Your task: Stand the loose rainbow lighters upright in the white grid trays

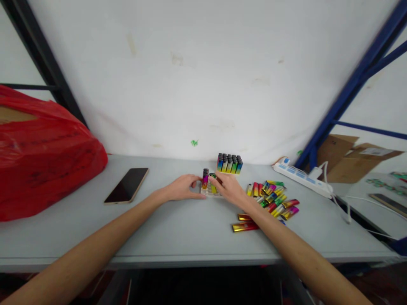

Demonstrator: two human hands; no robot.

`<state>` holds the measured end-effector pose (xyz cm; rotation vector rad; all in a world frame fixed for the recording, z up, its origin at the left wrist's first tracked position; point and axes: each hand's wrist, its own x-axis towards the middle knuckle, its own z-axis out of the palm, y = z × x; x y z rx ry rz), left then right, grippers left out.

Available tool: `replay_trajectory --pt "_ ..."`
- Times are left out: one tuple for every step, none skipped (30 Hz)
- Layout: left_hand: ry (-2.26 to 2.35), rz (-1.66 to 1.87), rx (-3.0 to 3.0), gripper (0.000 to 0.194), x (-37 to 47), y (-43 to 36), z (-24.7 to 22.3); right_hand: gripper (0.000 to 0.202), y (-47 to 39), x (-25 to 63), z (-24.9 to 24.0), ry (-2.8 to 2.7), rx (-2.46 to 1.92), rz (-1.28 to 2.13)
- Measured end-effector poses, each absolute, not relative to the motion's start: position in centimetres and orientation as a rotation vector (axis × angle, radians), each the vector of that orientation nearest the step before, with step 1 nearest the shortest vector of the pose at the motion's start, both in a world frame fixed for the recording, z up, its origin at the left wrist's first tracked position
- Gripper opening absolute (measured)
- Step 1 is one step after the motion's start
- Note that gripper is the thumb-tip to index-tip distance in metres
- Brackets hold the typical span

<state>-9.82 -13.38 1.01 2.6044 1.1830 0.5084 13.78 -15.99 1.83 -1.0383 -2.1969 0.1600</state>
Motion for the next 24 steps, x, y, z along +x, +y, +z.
replay_trajectory --pt "1.180 0.511 2.606 0.071 -9.8 -13.4 1.0 0.042 -16.0 13.7 1.7 -2.188 -1.058 0.186" --pt "1.176 0.512 2.607 0.072 -9.9 -13.3 0.9 0.041 -15.9 13.6 1.6 -2.175 -1.068 0.220" --pt "1.171 0.513 2.606 0.072 -9.9 -13.3 0.9 0.040 -15.9 13.5 1.4 -2.166 -1.066 0.256" --pt "1.164 0.513 2.606 0.072 -9.9 -13.3 0.8 0.039 -15.8 13.4 1.3 -2.167 -1.056 0.290" --pt "1.159 0.511 2.607 0.072 -9.9 -13.2 0.8 0.037 -15.8 13.4 1.2 -2.180 -1.042 0.322" --pt "1.155 0.510 2.610 0.071 -9.9 -13.2 0.8 0.035 -15.8 13.3 1.1 -2.206 -1.029 0.344" --pt "1.150 0.507 2.615 0.071 -9.9 -13.2 0.7 0.034 -15.8 13.2 1.1 -2.239 -1.021 0.348" --pt "1.143 0.503 2.620 0.070 -9.9 -13.1 0.7 0.032 -15.8 13.1 1.0 -2.278 -1.020 0.334" --pt "1.135 0.499 2.624 0.068 -9.9 -13.1 0.7 0.031 -15.8 13.0 1.1 -2.315 -1.029 0.300" --pt "1.129 0.496 2.628 0.067 -9.9 -13.1 0.8 0.030 -15.9 12.8 1.1 -2.350 -1.045 0.249" --pt "1.126 0.495 2.631 0.066 -9.9 -13.1 0.8 0.030 -16.0 12.7 1.2 -2.381 -1.065 0.188" --pt "1.125 0.496 2.632 0.065 -9.9 -13.1 0.8 0.030 -16.1 12.5 1.3 -2.404 -1.089 0.125" --pt "1.125 0.498 2.631 0.064 -9.9 -13.1 0.8 0.032 -16.2 12.4 1.5 -2.420 -1.112 0.073" --pt "1.126 0.501 2.628 0.064 -9.9 -13.1 0.8 0.033 -16.2 12.4 1.7 -2.431 -1.128 0.034" --pt "1.128 0.503 2.622 0.064 -9.9 -13.1 0.9 0.035 -16.3 12.4 1.9 -2.439 -1.135 0.016" --pt "1.128 0.502 2.617 0.064 -9.9 -13.1 0.8 0.036 -16.4 12.7 2.3 -2.442 -1.134 0.023" --pt "1.131 0.500 2.612 0.064 -10.0 -13.1 0.8 0.038 -16.5 13.0 2.7 -2.443 -1.124 0.053" --pt "1.139 0.495 2.608 0.065 -10.0 -13.1 0.8 0.039 -16.5 13.5 3.1 -2.446 -1.105 0.103" --pt "1.150 0.489 2.605 0.066 -10.0 -13.0 0.7 0.040 -16.7 14.2 3.7 -2.454 -1.083 0.174" --pt "1.161 0.483 2.604 0.066 -10.0 -13.0 0.7 0.040 -16.9 15.0 4.3 -2.478 -1.053 0.259" --pt "1.167 0.477 2.605 0.067 -9.9 -13.1 0.7 0.040 -17.2 15.9 5.0 -2.522 -1.019 0.360" --pt "1.170 0.475 2.605 0.068 -9.9 -13.1 0.7 0.038 -17.7 16.9 5.6 -2.576 -0.992 0.470" --pt "1.171 0.473 2.606 0.069 -9.9 -13.1 0.7 0.035 -18.3 17.9 6.3 -2.628 -0.973 0.547" --pt "1.170 0.472 2.607 0.069 -9.9 -13.1 0.8 0.032 -19.1 18.9 6.8 -2.656 -0.974 0.573"
